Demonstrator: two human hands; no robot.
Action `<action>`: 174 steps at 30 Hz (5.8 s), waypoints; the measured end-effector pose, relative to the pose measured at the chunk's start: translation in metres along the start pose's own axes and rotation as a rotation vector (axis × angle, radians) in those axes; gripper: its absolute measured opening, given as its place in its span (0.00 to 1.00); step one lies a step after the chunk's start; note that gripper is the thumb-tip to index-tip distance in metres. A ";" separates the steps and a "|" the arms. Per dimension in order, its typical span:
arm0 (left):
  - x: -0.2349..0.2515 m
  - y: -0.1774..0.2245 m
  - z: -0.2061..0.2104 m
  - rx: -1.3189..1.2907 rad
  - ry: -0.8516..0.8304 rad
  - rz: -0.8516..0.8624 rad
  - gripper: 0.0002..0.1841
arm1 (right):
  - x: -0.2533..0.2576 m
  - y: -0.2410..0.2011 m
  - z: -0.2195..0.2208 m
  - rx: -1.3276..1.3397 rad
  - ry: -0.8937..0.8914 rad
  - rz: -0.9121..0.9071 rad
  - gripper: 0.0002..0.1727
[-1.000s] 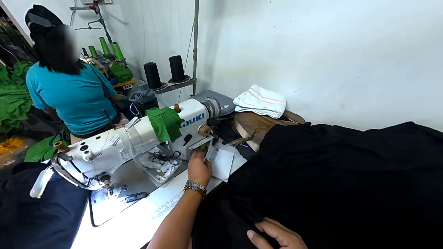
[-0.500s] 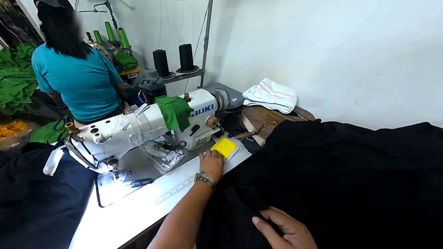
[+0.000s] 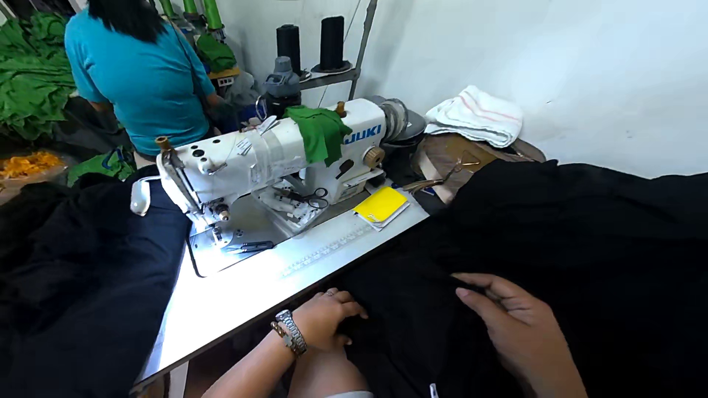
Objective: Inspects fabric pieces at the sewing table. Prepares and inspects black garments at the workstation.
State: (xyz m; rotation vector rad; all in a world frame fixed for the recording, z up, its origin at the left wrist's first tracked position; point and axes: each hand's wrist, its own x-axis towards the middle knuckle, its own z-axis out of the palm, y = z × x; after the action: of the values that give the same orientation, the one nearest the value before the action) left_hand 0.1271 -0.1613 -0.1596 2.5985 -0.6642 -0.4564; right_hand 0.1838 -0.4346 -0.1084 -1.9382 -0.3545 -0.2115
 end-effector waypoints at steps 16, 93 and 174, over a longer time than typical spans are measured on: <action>0.019 -0.010 -0.013 -0.419 0.752 0.367 0.08 | 0.011 -0.060 0.009 -0.588 -0.252 -0.193 0.19; 0.019 -0.024 0.009 -0.382 0.770 0.206 0.09 | 0.017 -0.053 0.057 -0.840 -0.402 -0.101 0.09; 0.051 0.018 -0.040 -0.315 0.677 0.499 0.07 | 0.011 -0.055 0.038 -0.777 -0.368 -0.116 0.12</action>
State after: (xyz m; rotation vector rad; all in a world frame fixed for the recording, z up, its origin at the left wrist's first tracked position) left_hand 0.1789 -0.1893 -0.1276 1.9941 -0.8594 0.4252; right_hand 0.1743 -0.3785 -0.0721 -2.7357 -0.7037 -0.0640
